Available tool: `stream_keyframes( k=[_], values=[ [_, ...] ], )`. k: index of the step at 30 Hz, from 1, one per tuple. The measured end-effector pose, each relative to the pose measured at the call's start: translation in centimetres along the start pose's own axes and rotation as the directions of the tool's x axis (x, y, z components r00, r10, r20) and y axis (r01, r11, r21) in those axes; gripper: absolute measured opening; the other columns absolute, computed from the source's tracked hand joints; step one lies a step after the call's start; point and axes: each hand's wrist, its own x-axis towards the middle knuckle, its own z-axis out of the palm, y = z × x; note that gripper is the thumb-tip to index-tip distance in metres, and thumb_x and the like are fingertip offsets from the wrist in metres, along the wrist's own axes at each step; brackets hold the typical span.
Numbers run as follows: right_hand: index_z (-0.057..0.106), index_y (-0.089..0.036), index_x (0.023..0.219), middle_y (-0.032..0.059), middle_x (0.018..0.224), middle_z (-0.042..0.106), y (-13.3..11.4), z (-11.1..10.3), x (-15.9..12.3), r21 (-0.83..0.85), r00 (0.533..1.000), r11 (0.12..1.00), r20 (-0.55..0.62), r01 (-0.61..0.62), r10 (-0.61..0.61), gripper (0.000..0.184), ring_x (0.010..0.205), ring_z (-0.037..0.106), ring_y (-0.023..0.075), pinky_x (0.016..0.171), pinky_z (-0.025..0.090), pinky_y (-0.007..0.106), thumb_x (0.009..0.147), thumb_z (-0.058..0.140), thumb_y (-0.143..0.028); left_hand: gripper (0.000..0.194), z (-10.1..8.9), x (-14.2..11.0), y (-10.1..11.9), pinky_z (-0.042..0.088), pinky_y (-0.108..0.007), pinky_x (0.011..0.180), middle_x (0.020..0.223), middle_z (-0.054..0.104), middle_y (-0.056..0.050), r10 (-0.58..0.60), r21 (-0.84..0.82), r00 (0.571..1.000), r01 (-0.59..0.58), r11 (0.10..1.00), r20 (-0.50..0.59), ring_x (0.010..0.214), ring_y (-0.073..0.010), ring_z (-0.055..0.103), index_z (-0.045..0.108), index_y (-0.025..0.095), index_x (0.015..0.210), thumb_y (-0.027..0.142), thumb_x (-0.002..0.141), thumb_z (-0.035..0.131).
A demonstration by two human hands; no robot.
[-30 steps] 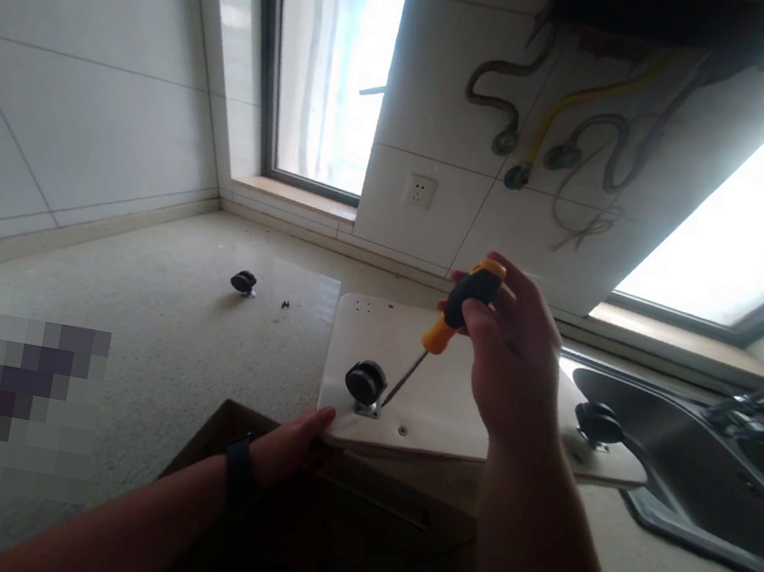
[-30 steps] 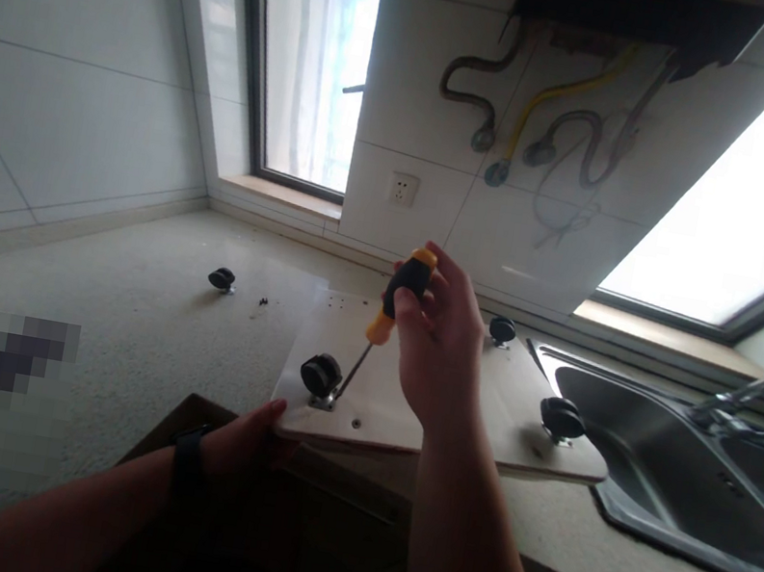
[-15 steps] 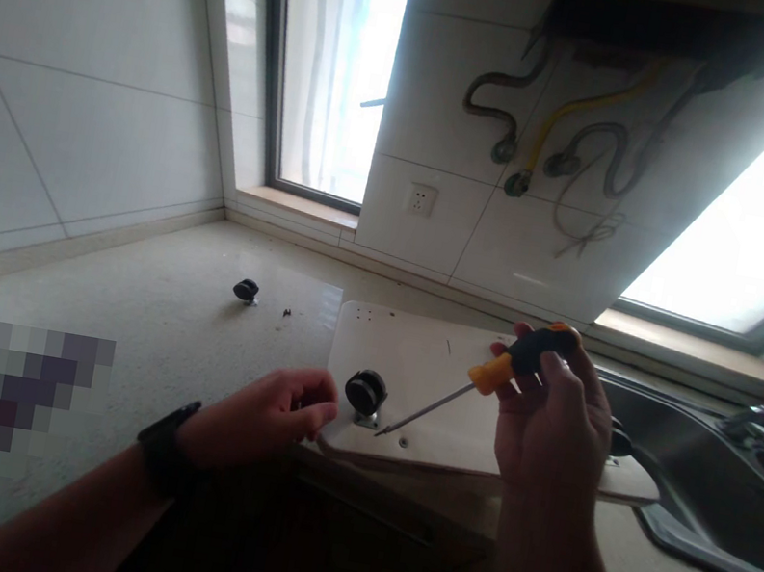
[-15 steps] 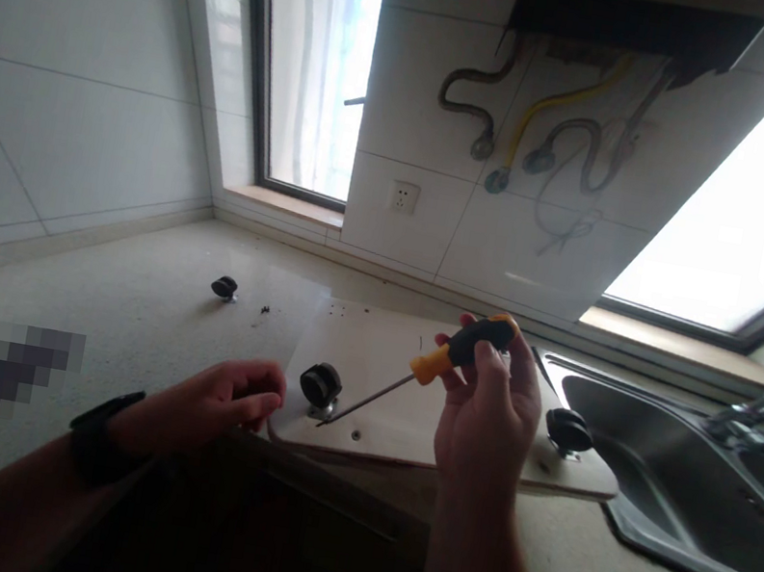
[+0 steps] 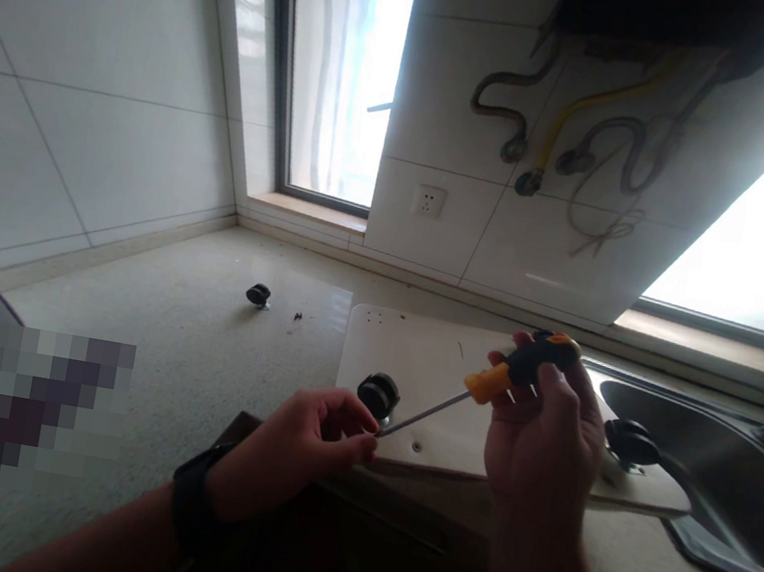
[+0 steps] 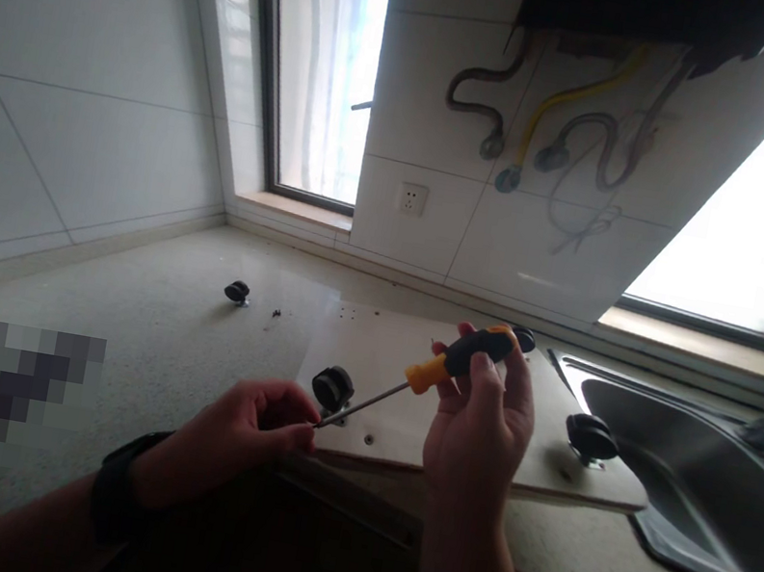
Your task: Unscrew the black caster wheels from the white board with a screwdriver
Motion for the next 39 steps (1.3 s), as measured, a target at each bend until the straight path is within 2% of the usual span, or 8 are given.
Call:
stream_keyframes(
  k=[11,14,16,20,23,26,31,39],
  values=[
    [0.067,-0.022,0.114,0.0044,0.102,0.073,0.2,0.0,-0.1,0.047,0.996,0.998,-0.08,0.035,-0.031,0.032,0.083,0.073,0.0172,0.07,0.062,0.031,0.083,0.072,-0.027,0.029,0.2,0.3,-0.7,0.05,-0.028,0.073,0.086,0.076,-0.004,0.08,0.011,0.996,-0.079,0.997,-0.034,0.078,-0.0166,0.067,0.07,0.017,0.092,0.046,0.092,0.067],
    [0.067,-0.021,0.113,0.0051,0.107,0.071,0.1,-0.4,0.1,0.055,0.986,0.993,-0.13,0.109,-0.101,0.029,0.097,0.071,0.0181,0.076,0.064,0.032,0.084,0.069,-0.024,0.027,-1.3,1.5,-1.8,0.051,-0.028,0.071,0.087,0.075,-0.004,0.184,0.183,0.979,-0.166,0.969,-0.084,0.078,-0.0168,0.067,0.071,0.02,0.094,0.046,0.093,0.065],
    [0.066,-0.02,0.112,0.0051,0.108,0.07,0.0,-0.7,0.3,0.053,0.978,0.987,-0.15,0.153,-0.144,0.028,0.103,0.07,0.0178,0.078,0.064,0.031,0.084,0.067,-0.022,0.027,-3.5,3.2,-3.3,0.052,-0.028,0.072,0.089,0.075,-0.004,0.253,0.291,0.955,-0.201,0.935,-0.153,0.079,-0.0173,0.068,0.071,0.02,0.097,0.046,0.093,0.064],
    [0.067,-0.018,0.11,0.005,0.103,0.07,-0.3,-1.7,0.7,0.032,0.975,0.985,-0.152,0.167,-0.161,0.025,0.097,0.071,0.0164,0.078,0.064,0.029,0.085,0.066,-0.023,0.031,-9.5,7.2,-7.5,0.052,-0.028,0.075,0.087,0.076,-0.004,0.284,0.535,0.866,-0.023,0.845,-0.411,0.079,-0.0177,0.07,0.069,0.019,0.1,0.047,0.096,0.057],
    [0.067,-0.019,0.11,0.0047,0.103,0.069,-0.8,-2.6,0.9,0.024,0.968,0.984,-0.185,0.174,-0.167,0.026,0.1,0.07,0.0178,0.08,0.064,0.031,0.084,0.067,-0.021,0.029,-13.5,9.6,-10.6,0.052,-0.03,0.077,0.084,0.076,-0.006,0.238,0.581,0.84,0.108,0.807,-0.487,0.081,-0.0207,0.071,0.07,0.016,0.098,0.043,0.095,0.057],
    [0.068,-0.019,0.107,0.0043,0.102,0.069,-1.4,-3.4,1.0,0.006,0.961,0.983,-0.213,0.181,-0.176,0.025,0.095,0.071,0.0175,0.076,0.064,0.032,0.082,0.066,-0.021,0.023,-16.2,11.2,-12.9,0.052,-0.033,0.083,0.086,0.076,-0.007,0.165,0.617,0.822,0.261,0.742,-0.545,0.086,-0.023,0.072,0.072,0.017,0.096,0.037,0.093,0.061],
    [0.071,-0.024,0.107,0.0028,0.098,0.069,-2.3,-4.5,1.0,-0.045,0.951,0.984,-0.251,0.174,-0.18,0.028,0.091,0.071,0.0172,0.076,0.063,0.033,0.079,0.068,-0.022,0.027,-18.4,13.4,-14.7,0.054,-0.044,0.091,0.108,0.071,-0.008,0.058,0.638,0.795,0.439,0.632,-0.604,0.099,-0.0222,0.068,0.068,0.015,0.108,0.039,0.097,0.062],
    [0.076,-0.036,0.099,0.006,0.117,0.07,-3.4,-6.0,0.4,-0.197,0.938,0.97,-0.285,0.142,-0.195,0.02,0.12,0.064,0.0301,0.102,0.055,0.052,0.082,0.072,-0.028,0.033,-18.5,16.3,-15.8,0.055,-0.045,0.092,0.117,0.067,-0.01,0.012,0.664,0.798,0.493,0.561,-0.603,0.103,-0.0232,0.067,0.065,0.016,0.119,0.042,0.099,0.06]
  ],
)
